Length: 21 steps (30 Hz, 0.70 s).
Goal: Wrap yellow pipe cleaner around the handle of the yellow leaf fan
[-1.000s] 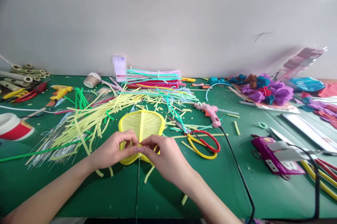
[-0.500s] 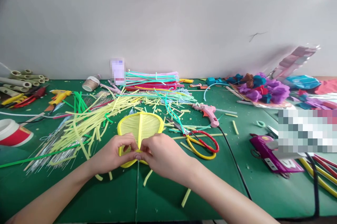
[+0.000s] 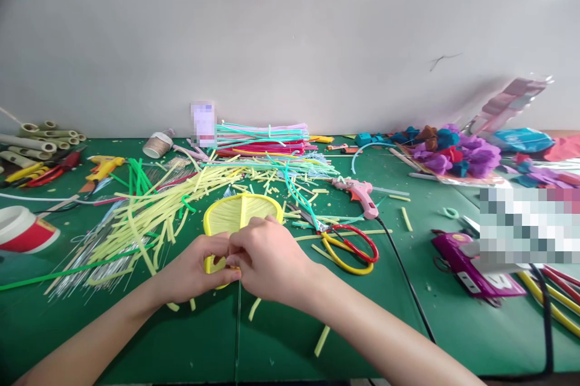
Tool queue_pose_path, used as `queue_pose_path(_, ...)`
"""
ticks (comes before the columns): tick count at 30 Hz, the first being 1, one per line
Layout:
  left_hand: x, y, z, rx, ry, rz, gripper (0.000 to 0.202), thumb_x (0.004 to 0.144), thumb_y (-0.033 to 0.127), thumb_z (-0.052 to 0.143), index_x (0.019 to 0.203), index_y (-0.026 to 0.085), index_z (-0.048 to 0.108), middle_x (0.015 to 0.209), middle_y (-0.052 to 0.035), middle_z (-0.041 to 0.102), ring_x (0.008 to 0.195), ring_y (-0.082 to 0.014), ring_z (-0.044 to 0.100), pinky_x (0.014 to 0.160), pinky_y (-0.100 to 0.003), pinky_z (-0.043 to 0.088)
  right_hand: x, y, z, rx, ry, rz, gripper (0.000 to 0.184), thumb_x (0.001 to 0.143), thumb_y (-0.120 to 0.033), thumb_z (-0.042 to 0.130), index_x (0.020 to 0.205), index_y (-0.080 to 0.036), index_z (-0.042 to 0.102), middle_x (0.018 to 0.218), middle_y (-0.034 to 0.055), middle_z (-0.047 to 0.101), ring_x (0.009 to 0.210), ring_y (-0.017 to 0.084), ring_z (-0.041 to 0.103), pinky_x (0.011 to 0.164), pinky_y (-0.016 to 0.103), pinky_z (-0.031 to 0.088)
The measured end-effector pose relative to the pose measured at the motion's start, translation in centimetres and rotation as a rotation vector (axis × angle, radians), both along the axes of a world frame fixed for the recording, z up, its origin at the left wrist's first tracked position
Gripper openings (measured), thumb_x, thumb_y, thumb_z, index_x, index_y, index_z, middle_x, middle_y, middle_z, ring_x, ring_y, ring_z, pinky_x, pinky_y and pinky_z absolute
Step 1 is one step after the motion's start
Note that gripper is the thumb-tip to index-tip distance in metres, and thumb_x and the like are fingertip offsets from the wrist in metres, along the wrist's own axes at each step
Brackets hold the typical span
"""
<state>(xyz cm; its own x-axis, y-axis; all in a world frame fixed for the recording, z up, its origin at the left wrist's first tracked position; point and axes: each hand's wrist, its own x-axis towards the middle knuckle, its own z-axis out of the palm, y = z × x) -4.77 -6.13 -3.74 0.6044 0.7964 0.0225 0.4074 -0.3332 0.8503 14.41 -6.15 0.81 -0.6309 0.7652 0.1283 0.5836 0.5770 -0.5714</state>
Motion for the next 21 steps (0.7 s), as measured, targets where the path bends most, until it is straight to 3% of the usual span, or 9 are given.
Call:
queue_pose_path(7, 0.3, -0.3, 0.1, -0.036, -0.053, 0.029, 0.020, 0.082, 0.027, 0.066, 0.068, 0.017, 0.056, 0.073, 0.0015, 0.056, 0.074, -0.0151, 0.050, 0.068, -0.026, 0.038, -0.1, -0.2, 0.5, 0.089, 0.000, 0.026, 0.020, 0.074, 0.001, 0.059, 0.073, -0.015, 0.071, 0.069, 0.0028, 0.071, 0.073, 0.017, 0.060, 0.073, 0.032, 0.039)
queue_pose_path(14, 0.0, -0.1, 0.6, -0.008, -0.176, 0.091, 0.025, 0.082, 0.031, 0.072, 0.064, 0.017, 0.062, 0.066, 0.0012, 0.053, 0.070, -0.0142, 0.047, 0.068, -0.027, 0.038, 1.1, -0.5, 1.9, 0.018, 0.129, -0.142, 0.013, 0.086, -0.013, 0.065, 0.075, -0.018, 0.070, 0.072, 0.0001, 0.070, 0.073, 0.015, 0.059, 0.071, 0.029, 0.041)
queue_pose_path(21, -0.6, 0.0, 0.5, -0.200, -0.338, 0.154, 0.020, 0.081, 0.035, 0.075, 0.092, 0.017, 0.073, 0.084, -0.0023, 0.064, 0.070, -0.0131, 0.050, 0.068, -0.027, 0.041, 1.6, -0.3, 1.4, -0.144, 0.320, -0.267, 0.017, 0.092, -0.027, 0.060, 0.078, -0.020, 0.067, 0.075, -0.0011, 0.071, 0.070, 0.014, 0.062, 0.066, 0.026, 0.043)
